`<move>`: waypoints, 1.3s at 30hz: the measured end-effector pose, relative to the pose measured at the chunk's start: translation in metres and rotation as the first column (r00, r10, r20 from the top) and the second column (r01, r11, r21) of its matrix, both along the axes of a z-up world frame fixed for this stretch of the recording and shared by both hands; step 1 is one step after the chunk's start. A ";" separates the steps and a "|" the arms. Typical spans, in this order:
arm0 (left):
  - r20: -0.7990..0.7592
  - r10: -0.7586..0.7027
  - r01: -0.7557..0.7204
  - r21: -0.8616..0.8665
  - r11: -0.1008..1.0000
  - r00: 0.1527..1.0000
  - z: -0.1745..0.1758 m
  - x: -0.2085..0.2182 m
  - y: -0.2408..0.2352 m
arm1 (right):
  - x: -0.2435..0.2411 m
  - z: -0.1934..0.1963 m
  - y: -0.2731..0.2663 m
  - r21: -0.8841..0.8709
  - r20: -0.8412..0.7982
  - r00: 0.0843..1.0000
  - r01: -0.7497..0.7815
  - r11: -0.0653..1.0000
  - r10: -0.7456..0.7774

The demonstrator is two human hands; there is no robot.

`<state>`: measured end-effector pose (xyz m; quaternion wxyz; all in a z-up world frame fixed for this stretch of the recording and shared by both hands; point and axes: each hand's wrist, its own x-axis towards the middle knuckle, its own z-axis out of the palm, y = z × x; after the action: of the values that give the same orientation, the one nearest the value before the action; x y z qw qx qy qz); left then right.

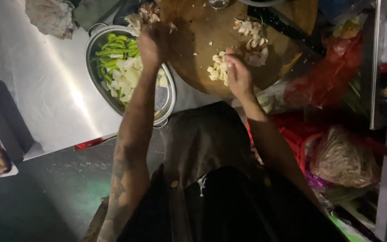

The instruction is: The person peels garlic cloves by hand on a wooden cutting board, separating the cloves and removing the skins. They then use a large cleaver to chop the peeled garlic into small pieces on the board.

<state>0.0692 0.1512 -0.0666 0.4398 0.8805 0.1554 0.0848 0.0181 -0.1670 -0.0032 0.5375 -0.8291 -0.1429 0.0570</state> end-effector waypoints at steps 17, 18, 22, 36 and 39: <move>-0.579 -0.438 0.559 0.037 0.828 0.687 0.006 -0.019 -0.129 | 0.005 -0.024 -0.096 -0.233 -0.034 0.994 0.092 0.968 -0.102; -0.580 -0.432 0.555 0.042 0.831 0.691 0.005 -0.017 -0.133 | 0.010 -0.019 -0.089 -0.228 -0.032 0.995 0.088 0.970 -0.097; -0.364 -0.407 0.448 0.030 0.894 0.837 0.000 -0.015 -0.143 | 0.022 -0.006 -0.072 -0.266 0.346 0.931 -0.024 0.964 0.119; 0.034 -0.303 0.304 -0.107 0.947 0.953 0.039 -0.041 -0.136 | 0.019 -0.034 -0.062 -0.166 0.317 0.948 0.020 0.986 0.035; 0.146 -0.239 0.257 -0.117 0.959 0.960 0.038 -0.052 -0.146 | 0.014 -0.039 -0.045 -0.061 0.091 0.987 -0.131 0.990 0.136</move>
<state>0.0176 0.0049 -0.0281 0.5145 0.8539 0.0198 0.0757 0.0325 -0.2121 -0.0423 0.5024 -0.8337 -0.2219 0.0572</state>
